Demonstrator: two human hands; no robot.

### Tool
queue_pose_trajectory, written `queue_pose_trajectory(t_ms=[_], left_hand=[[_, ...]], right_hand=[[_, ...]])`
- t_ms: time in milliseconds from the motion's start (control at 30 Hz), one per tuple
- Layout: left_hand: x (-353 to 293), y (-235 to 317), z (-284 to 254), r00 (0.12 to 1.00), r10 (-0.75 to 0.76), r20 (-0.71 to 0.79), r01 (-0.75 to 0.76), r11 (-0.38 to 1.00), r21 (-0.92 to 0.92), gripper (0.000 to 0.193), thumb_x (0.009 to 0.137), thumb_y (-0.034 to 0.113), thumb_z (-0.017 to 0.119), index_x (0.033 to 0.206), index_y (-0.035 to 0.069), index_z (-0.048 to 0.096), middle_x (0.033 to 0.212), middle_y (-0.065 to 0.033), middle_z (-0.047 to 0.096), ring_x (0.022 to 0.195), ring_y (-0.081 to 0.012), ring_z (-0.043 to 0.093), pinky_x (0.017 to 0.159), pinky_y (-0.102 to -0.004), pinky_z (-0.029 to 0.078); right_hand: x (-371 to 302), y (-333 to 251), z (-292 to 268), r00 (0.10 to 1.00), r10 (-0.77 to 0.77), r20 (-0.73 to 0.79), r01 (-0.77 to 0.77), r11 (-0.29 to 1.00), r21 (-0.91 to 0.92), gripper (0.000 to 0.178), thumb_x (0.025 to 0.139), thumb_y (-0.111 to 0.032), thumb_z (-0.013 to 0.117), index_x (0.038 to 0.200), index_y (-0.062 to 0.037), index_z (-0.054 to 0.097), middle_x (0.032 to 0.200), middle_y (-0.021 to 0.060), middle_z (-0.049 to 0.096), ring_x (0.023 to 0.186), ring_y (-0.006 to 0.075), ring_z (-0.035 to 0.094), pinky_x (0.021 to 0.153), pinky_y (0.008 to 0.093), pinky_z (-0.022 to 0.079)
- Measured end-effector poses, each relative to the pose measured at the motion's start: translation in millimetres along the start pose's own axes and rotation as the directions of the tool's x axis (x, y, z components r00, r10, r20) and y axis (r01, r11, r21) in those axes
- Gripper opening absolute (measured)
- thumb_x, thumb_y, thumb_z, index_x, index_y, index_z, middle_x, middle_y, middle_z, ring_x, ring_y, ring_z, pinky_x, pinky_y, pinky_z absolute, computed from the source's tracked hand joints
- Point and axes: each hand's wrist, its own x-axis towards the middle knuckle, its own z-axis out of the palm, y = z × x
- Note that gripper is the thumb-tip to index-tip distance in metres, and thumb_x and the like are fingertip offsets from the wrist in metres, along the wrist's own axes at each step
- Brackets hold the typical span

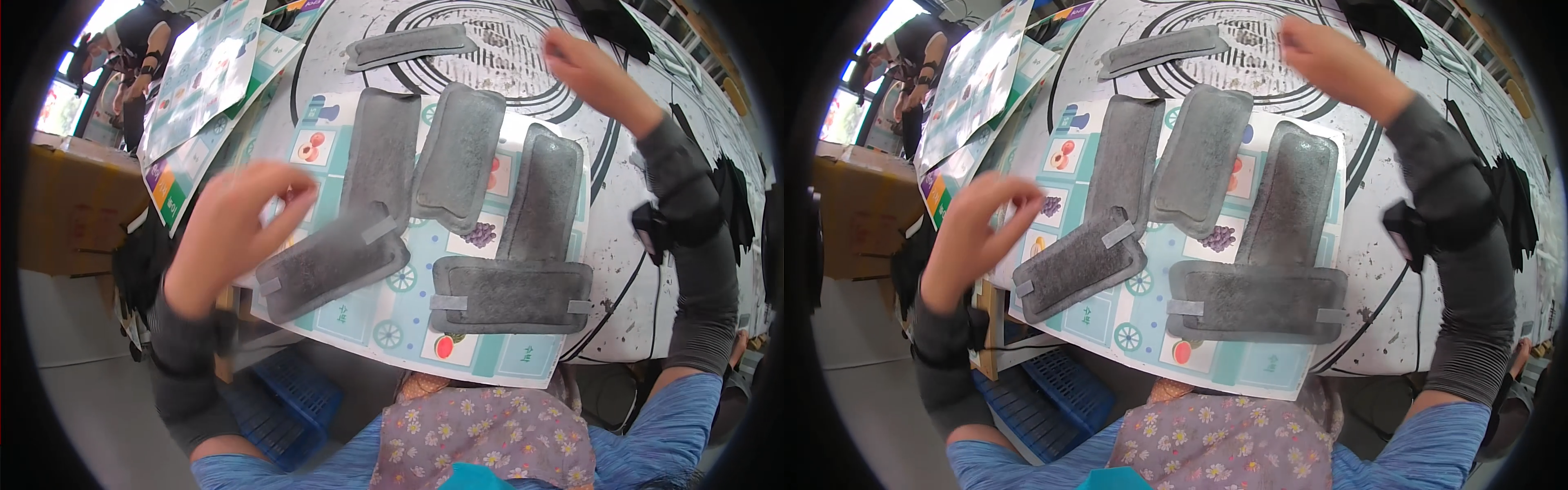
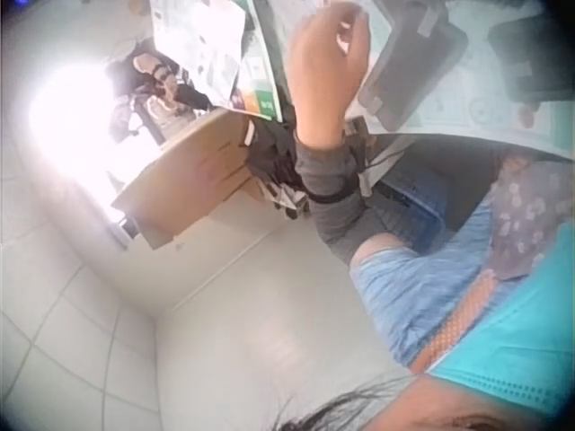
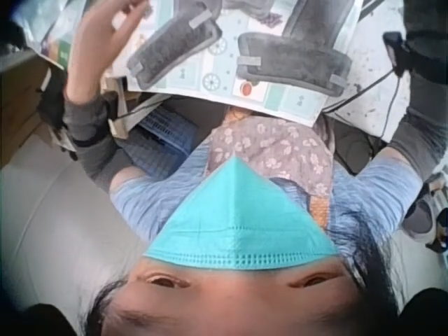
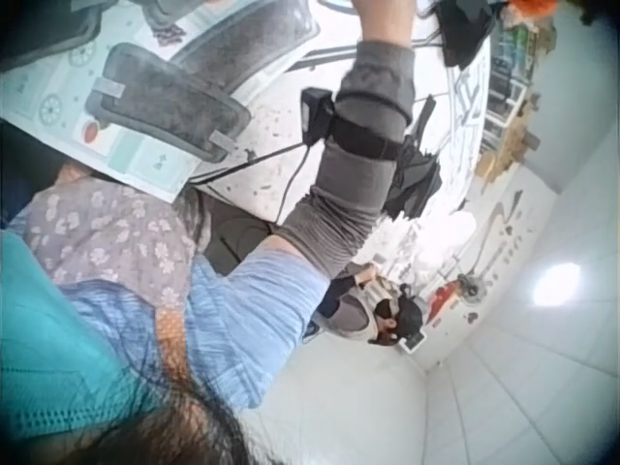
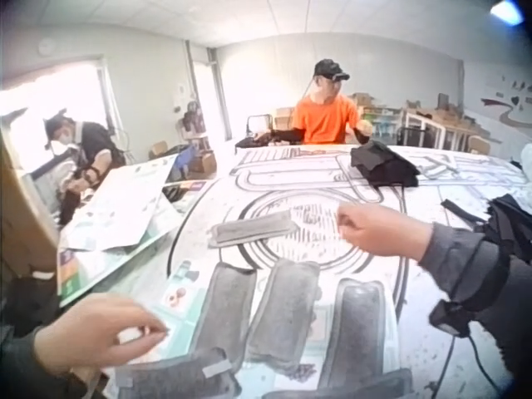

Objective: Assembling and marking grey fabric shoe components on a workstation.

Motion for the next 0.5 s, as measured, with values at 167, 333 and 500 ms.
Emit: queue_pose_trajectory(t_ms=[167, 333, 500], left_hand=[[80.5, -68.8, 36.9, 0.973, 0.195, 0.122, -0.224, 0.922, 0.317, 0.01, 0.089, 0.011, 0.065, 0.096, 0.004, 0.069, 0.089, -0.0105, 0.068, 0.084, -0.0299, 0.063, 0.075, -0.0395, 0.05], [108.8, -98.1, 64.9, 0.981, 0.139, 0.139, -0.178, 0.926, 0.334, 0.017, 0.093, 0.016, 0.061, 0.101, 0.005, 0.07, 0.094, -0.0104, 0.069, 0.089, -0.0299, 0.065, 0.081, -0.0397, 0.052], [126.7, -123.0, 78.8, 0.989, 0.004, 0.151, -0.045, 0.963, 0.267, 0.028, 0.094, 0.021, 0.059, 0.116, 0.006, 0.068, 0.107, -0.0107, 0.07, 0.098, -0.0271, 0.066, 0.089, -0.0373, 0.052]], right_hand=[[70.8, -73.6, 86.8, 0.977, -0.14, 0.163, 0.164, 0.976, -0.144, 0.021, 0.086, -0.025, 0.067, 0.094, -0.0066, 0.061, 0.085, 0.0121, 0.067, 0.084, 0.0312, 0.066, 0.071, 0.0437, 0.051], [101.9, -80.8, 126.6, 0.982, -0.066, 0.179, 0.104, 0.972, -0.21, 0.022, 0.084, -0.026, 0.068, 0.096, -0.0083, 0.063, 0.086, 0.0111, 0.068, 0.083, 0.031, 0.067, 0.072, 0.0429, 0.052], [106.1, -84.8, 126.7, 0.972, -0.047, 0.229, 0.092, 0.978, -0.189, 0.02, 0.083, -0.025, 0.068, 0.094, -0.0089, 0.066, 0.084, 0.01, 0.068, 0.08, 0.0292, 0.067, 0.072, 0.0405, 0.054]])
